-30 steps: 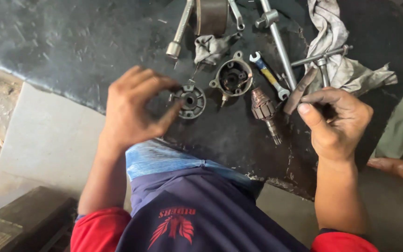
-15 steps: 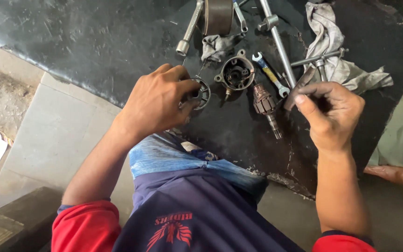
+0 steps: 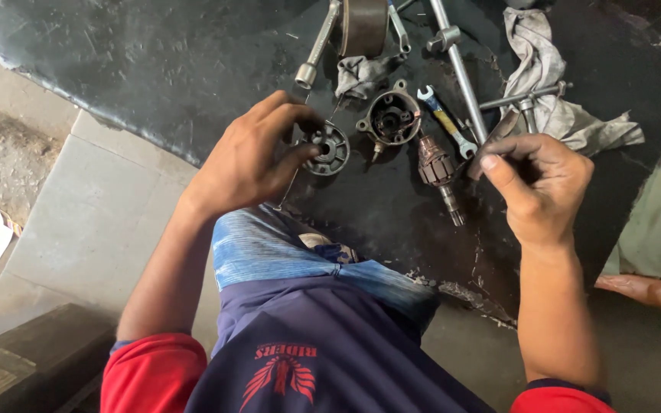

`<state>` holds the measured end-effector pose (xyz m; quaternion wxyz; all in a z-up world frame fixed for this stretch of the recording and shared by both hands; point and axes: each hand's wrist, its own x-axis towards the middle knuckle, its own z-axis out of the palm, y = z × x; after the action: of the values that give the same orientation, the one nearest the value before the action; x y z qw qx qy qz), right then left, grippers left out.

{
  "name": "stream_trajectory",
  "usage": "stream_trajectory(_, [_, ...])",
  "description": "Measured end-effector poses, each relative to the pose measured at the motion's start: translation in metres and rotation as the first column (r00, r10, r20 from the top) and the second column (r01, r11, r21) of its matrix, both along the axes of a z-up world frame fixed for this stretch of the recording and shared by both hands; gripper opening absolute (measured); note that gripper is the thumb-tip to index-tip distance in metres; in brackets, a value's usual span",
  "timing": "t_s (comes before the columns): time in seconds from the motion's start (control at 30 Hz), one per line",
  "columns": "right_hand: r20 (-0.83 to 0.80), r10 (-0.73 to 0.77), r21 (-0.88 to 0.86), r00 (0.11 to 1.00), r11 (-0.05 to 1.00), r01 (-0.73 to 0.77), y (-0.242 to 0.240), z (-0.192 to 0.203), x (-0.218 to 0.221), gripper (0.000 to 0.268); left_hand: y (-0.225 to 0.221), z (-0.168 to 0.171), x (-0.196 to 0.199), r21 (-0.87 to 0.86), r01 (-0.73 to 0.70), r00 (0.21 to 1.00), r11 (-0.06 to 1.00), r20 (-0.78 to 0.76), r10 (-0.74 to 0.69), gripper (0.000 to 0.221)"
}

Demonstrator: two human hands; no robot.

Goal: Cleaning and reassembling internal components of a starter motor.

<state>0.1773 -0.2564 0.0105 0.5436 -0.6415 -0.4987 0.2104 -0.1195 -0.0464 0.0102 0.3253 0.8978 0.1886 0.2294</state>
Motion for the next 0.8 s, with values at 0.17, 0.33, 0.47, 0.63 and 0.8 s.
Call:
stream_trajectory(0.17, [-0.007,0.018,0.007,1.0,1.0,-0.018,0.002,-0.004,-0.003,0.009,-0.007,-0.025,-0.016,-0.233,-0.059,0.979,0.971,0.176,0.102,0.028])
stream_trajectory(0.33, [0.09,0.01,-0.04,0.996,0.999,-0.007,0.002,-0.022,-0.005,0.01,-0.019,-0.062,-0.025,-0.699,0.003,0.922,0.715,0.279,0.269,0.029])
stream_trajectory(0.47, [0.352,0.076,-0.109,0.933,0.993,-0.04,0.017,-0.012,-0.034,0.011,-0.029,-0.081,-0.025,-0.864,0.388,0.761,0.32,0.496,0.417,0.043])
stream_trajectory(0.63, [0.566,0.186,-0.056,0.804,0.981,-0.187,0.041,-0.002,-0.074,0.013,-0.034,-0.098,-0.028,-0.78,0.618,0.65,0.101,0.579,0.493,0.045])
stream_trajectory(0.8, [0.749,0.264,-0.106,0.608,0.953,-0.282,0.072,0.012,-0.1,0.014,-0.03,-0.095,-0.029,-0.736,0.675,0.633,-0.055,0.539,0.555,0.046])
